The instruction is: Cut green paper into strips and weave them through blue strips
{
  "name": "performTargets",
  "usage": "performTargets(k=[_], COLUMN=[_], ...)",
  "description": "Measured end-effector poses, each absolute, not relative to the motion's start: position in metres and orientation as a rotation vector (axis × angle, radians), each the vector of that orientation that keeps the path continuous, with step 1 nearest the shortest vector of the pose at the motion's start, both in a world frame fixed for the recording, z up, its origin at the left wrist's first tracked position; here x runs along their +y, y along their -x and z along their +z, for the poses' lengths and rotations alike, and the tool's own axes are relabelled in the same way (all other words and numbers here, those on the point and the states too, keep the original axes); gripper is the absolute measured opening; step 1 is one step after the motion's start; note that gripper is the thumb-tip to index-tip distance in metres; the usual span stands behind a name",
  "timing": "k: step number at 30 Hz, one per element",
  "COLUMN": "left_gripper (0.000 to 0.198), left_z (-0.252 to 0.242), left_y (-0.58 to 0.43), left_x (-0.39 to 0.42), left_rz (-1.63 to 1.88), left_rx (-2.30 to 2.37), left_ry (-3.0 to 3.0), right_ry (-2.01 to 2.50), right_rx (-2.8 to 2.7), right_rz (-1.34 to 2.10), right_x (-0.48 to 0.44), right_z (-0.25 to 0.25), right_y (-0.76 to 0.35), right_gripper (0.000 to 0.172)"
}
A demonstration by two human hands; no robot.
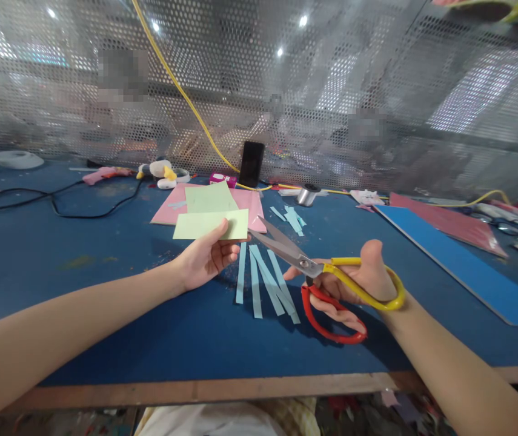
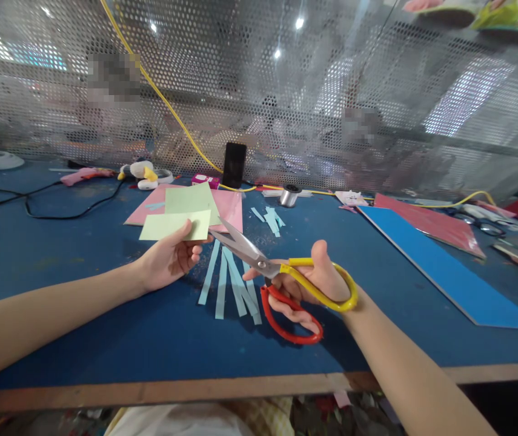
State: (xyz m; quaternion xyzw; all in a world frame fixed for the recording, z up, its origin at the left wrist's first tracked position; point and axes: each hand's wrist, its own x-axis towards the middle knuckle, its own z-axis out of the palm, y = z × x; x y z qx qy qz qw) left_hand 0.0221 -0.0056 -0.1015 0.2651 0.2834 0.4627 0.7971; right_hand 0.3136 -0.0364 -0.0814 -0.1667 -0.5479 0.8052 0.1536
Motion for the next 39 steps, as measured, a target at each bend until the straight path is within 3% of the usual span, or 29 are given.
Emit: performTargets(k=[39], left_gripper=[0.033], left_z=[-0.0995], left_y=[-0.0231], left_x=[-0.0094], left_rz=[0.973], left_rx=[0.691], left_ry=[-0.6], right_ry=[0.635], right_rx=[-1.525], right_rz=[2.266], right_x=[-0.0375], right_z=[-0.0766], right_y=[-0.3147], right_gripper=[0.118])
